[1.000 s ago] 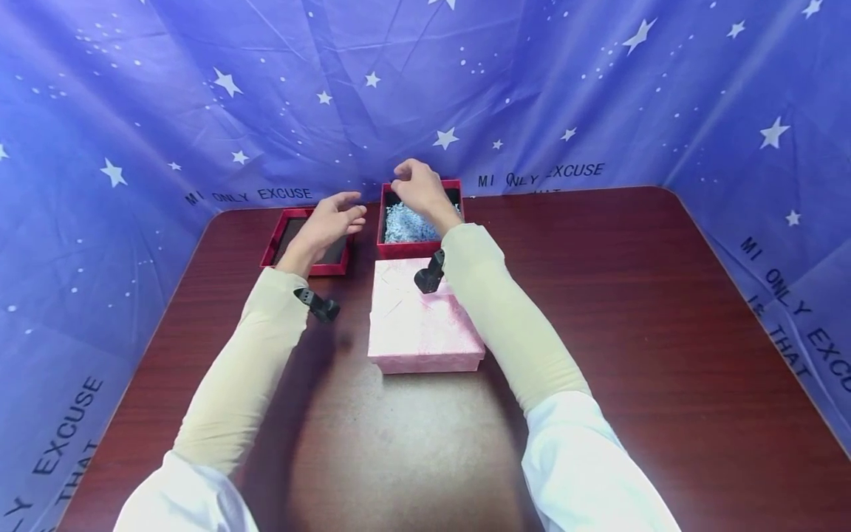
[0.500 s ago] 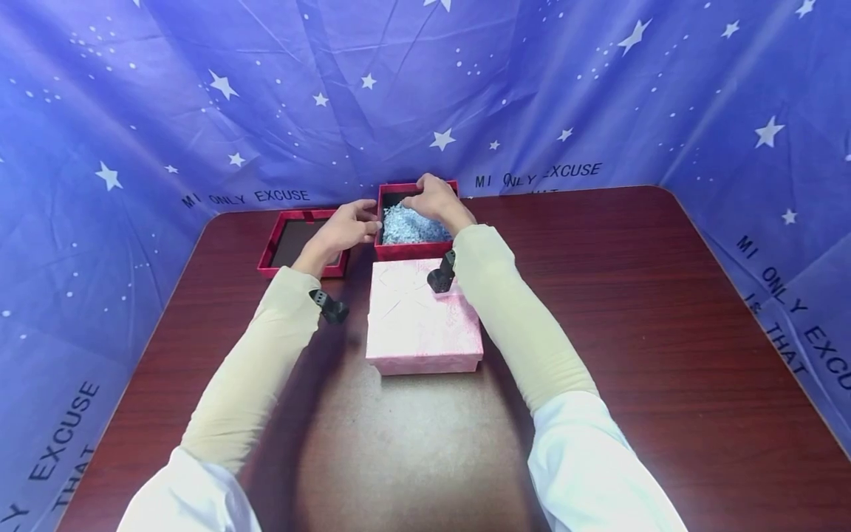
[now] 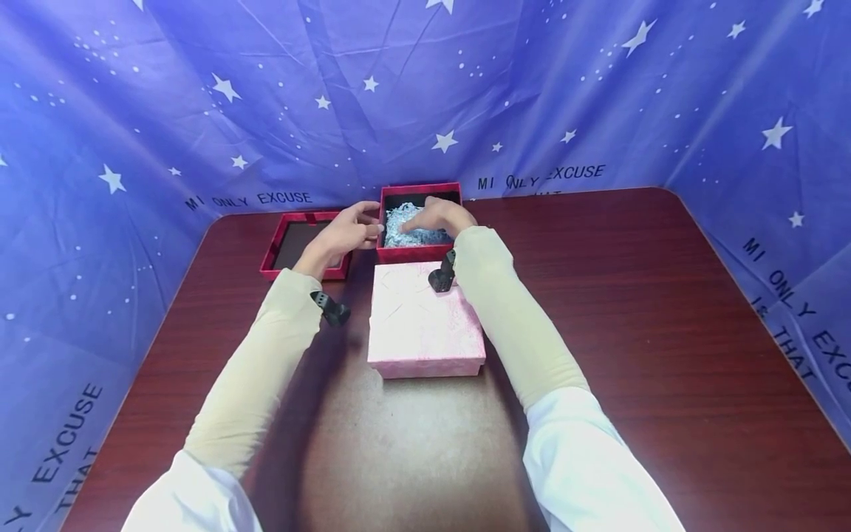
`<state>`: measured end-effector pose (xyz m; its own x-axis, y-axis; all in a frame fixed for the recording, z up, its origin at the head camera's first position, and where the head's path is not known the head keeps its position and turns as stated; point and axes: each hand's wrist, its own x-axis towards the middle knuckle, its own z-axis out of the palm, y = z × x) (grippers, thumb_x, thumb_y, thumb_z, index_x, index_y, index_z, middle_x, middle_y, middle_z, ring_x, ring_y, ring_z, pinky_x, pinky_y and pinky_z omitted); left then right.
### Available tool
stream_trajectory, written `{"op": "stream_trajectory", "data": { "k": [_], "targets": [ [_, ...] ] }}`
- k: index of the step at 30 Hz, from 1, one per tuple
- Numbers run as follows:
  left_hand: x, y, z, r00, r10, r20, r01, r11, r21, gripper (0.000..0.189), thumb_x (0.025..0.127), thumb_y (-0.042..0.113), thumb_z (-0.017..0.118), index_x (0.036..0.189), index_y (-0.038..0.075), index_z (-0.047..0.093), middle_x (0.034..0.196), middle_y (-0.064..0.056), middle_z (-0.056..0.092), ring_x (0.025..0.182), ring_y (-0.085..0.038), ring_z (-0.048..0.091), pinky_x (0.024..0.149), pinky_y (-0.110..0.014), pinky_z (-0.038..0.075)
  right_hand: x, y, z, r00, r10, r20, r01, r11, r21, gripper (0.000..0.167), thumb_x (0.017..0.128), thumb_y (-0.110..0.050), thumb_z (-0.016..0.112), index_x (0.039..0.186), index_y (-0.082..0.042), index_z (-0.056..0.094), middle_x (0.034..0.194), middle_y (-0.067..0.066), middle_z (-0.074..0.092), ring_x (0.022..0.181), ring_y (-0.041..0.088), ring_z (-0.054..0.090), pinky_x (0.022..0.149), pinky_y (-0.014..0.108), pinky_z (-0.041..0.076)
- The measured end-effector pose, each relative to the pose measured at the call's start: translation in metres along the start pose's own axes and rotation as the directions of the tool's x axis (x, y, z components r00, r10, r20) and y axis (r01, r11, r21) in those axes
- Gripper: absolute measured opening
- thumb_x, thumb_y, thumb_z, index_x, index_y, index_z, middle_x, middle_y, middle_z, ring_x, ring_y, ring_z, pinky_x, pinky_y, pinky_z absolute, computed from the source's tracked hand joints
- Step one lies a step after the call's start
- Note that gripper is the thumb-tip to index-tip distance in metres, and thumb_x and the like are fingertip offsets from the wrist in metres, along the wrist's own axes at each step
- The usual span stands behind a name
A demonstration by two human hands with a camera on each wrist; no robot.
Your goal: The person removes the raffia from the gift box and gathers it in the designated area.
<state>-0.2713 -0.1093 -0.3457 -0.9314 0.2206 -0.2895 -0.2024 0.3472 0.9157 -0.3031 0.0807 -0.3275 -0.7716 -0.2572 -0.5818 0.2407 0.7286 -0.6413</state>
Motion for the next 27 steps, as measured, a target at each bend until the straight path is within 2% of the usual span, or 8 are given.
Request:
{"op": "stream_trajectory", "data": {
  "k": [3,6,12,16,20,24,27],
  "targets": [
    [-0.0012,-0.0015,0.0004,1.0,0.0,0.005,0.0,0.999,-0.039,0.057,0.095,0.0,0.049,0.148,0.01,0.029,0.127,-0.02,0.047,0.112,-0.031,0.056,0.099,-0.043,0.049,0.0018,0.0029,0.0011,0.998,0.031,0.053,-0.031,1.0,-0.002,0.108,0.084,-0.04,0.07,0.153,-0.016,-0.01,0.162,0.003,-0.006,0.148,0.028,0.004,0.12,0.049,0.013],
    [-0.0017,-0.0025,-0.0002,1.0,-0.009,0.005,0.009,0.997,-0.072,0.057,0.095,-0.001,0.048,0.147,0.011,0.03,0.125,-0.02,0.047,0.111,-0.03,0.056,0.1,-0.043,0.048,0.0035,0.0043,0.0016,0.995,0.04,0.092,-0.039,0.999,-0.017,0.109,0.083,-0.039,0.072,0.154,-0.018,-0.008,0.162,0.002,-0.007,0.148,0.028,0.002,0.12,0.05,0.012],
    [-0.0019,-0.0037,-0.0016,1.0,-0.025,0.0,0.025,0.994,-0.108,0.057,0.095,-0.001,0.05,0.147,0.011,0.03,0.123,-0.019,0.046,0.109,-0.031,0.056,0.101,-0.044,0.047,0.0048,0.0047,0.0021,0.992,-0.001,0.126,0.011,0.996,-0.084,0.1,0.086,-0.033,0.069,0.155,-0.019,-0.002,0.162,0.002,-0.002,0.148,0.023,0.003,0.121,0.045,0.013],
    [-0.0016,-0.0033,-0.0007,1.0,-0.025,0.003,0.025,0.993,-0.111,0.056,0.095,-0.001,0.049,0.147,0.01,0.03,0.12,-0.018,0.046,0.111,-0.032,0.056,0.102,-0.044,0.047,0.0054,0.0067,0.0019,0.993,-0.076,0.088,0.087,0.988,-0.127,0.091,0.087,-0.024,0.067,0.155,-0.016,0.006,0.162,0.003,0.003,0.148,0.022,0.003,0.121,0.04,0.013],
    [-0.0014,-0.0032,-0.0005,1.0,-0.026,0.003,0.026,0.992,-0.122,0.056,0.095,-0.002,0.048,0.147,0.01,0.03,0.117,-0.017,0.046,0.113,-0.032,0.055,0.102,-0.043,0.047,0.0056,0.0059,0.0011,0.99,-0.131,0.053,0.138,0.975,-0.173,0.083,0.087,-0.017,0.063,0.154,-0.013,0.014,0.161,0.005,0.01,0.148,0.024,0.01,0.12,0.041,0.02],
    [-0.0017,-0.0028,-0.0003,1.0,-0.026,0.007,0.027,0.989,-0.144,0.056,0.095,-0.002,0.048,0.147,0.01,0.03,0.113,-0.015,0.046,0.113,-0.031,0.054,0.102,-0.043,0.047,0.0024,0.0019,-0.0023,0.992,-0.126,0.017,0.127,0.975,-0.182,0.08,0.088,-0.015,0.061,0.154,-0.016,0.017,0.161,0.004,0.012,0.147,0.025,0.016,0.116,0.044,0.027],
    [-0.0017,-0.0019,0.0004,1.0,-0.019,0.018,0.022,0.986,-0.166,0.056,0.095,-0.003,0.047,0.147,0.009,0.029,0.111,-0.014,0.045,0.11,-0.03,0.054,0.102,-0.043,0.046,-0.002,-0.0004,-0.0062,0.992,-0.126,-0.019,0.12,0.975,-0.185,0.079,0.087,-0.015,0.062,0.153,-0.016,0.019,0.16,0.004,0.015,0.145,0.025,0.018,0.116,0.045,0.028]
  ]
}}
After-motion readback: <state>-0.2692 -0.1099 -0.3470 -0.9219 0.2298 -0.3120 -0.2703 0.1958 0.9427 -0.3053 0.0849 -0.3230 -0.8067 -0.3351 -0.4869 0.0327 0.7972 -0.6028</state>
